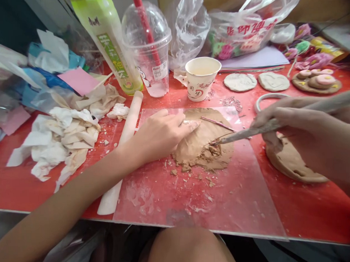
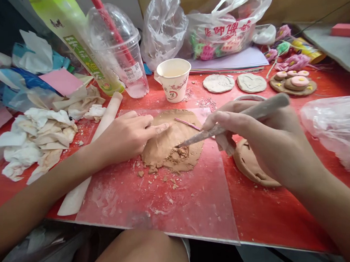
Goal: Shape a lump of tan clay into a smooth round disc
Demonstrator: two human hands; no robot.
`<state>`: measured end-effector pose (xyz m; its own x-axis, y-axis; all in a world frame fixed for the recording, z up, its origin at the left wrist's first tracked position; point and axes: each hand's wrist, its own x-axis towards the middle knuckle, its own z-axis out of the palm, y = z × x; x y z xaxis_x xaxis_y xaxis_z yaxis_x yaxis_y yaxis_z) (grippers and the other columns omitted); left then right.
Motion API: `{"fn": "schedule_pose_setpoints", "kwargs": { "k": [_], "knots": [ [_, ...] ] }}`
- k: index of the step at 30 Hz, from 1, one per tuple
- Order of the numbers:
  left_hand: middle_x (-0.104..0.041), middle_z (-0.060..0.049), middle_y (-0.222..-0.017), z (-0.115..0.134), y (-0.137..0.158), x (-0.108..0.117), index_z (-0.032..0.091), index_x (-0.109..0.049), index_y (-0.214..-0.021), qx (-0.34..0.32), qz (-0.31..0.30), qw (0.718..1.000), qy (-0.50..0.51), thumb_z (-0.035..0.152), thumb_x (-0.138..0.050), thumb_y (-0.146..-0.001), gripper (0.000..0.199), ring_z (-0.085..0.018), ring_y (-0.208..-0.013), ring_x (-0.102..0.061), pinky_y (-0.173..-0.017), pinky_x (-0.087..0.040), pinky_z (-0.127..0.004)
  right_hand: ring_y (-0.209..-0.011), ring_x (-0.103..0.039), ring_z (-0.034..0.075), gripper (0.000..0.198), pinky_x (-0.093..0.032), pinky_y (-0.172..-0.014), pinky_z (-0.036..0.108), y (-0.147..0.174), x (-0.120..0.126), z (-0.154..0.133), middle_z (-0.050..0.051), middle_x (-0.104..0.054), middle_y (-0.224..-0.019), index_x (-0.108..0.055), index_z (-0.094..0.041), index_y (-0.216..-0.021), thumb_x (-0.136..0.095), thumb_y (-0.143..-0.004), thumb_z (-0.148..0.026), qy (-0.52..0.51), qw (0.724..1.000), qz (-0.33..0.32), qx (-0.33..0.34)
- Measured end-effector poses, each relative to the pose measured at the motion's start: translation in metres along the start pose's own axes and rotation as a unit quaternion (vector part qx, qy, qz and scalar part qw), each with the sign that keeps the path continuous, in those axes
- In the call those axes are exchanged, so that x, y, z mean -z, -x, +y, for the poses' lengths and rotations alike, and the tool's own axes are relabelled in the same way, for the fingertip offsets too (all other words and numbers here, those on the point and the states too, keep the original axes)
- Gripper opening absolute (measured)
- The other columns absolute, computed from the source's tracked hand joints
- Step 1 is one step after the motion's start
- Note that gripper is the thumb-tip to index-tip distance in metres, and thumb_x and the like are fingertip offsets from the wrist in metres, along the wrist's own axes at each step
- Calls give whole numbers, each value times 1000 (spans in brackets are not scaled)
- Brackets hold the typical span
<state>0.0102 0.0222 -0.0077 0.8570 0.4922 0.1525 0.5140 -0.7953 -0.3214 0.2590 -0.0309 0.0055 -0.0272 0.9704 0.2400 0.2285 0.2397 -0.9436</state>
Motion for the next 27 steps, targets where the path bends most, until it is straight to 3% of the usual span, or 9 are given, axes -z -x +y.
{"fn": "schedule_pose_setpoints", "kwargs": {
  "k": [3,5,9,14,27],
  "knots": [
    [-54,-2,-74,1,2,3,24,-58,-121,-37,15,998,42,14,-38,-90,39,-13,-65,-48,-65,-34,-28,-47,-50,9,17,-36,-37,22,-6,0,3,1,-54,-58,-64,-17,-66,-63,-78,-29,-39,993,-57,-91],
    [-54,-1,-73,2,4,5,28,-58,-120,-77,2,994,81,13,-40,-87,40,-12,-62,-45,-64,-33,-28,-46,-48,8,19,-34,-36,21,-8,1,4,1,-51,-57,-61,-16,-62,-64,-77,-28,-50,991,-51,-114],
    [-54,0,-73,6,4,9,28,-59,-119,-107,-30,987,119,8,-43,-82,45,-12,-60,-43,-64,-32,-27,-43,-44,7,23,-31,-34,22,-11,5,6,1,-49,-53,-54,-16,-54,-59,-77,-20,-62,993,-6,-102],
    [-56,-1,-71,13,0,11,23,-61,-114,-117,-2,986,117,8,-40,-84,40,-12,-61,-44,-65,-34,-28,-45,-46,8,14,-30,-35,22,-13,7,8,2,-51,-55,-60,-15,-64,-57,-76,-18,-67,992,46,-99],
    [-59,-2,-70,12,0,14,21,-67,-105,-134,-12,979,154,6,-42,-79,39,-13,-58,-42,-67,-37,-30,-49,-46,9,15,-29,-40,25,-19,8,6,2,-47,-58,-56,-17,-57,-58,-72,-17,-88,986,93,-104]
  ]
}}
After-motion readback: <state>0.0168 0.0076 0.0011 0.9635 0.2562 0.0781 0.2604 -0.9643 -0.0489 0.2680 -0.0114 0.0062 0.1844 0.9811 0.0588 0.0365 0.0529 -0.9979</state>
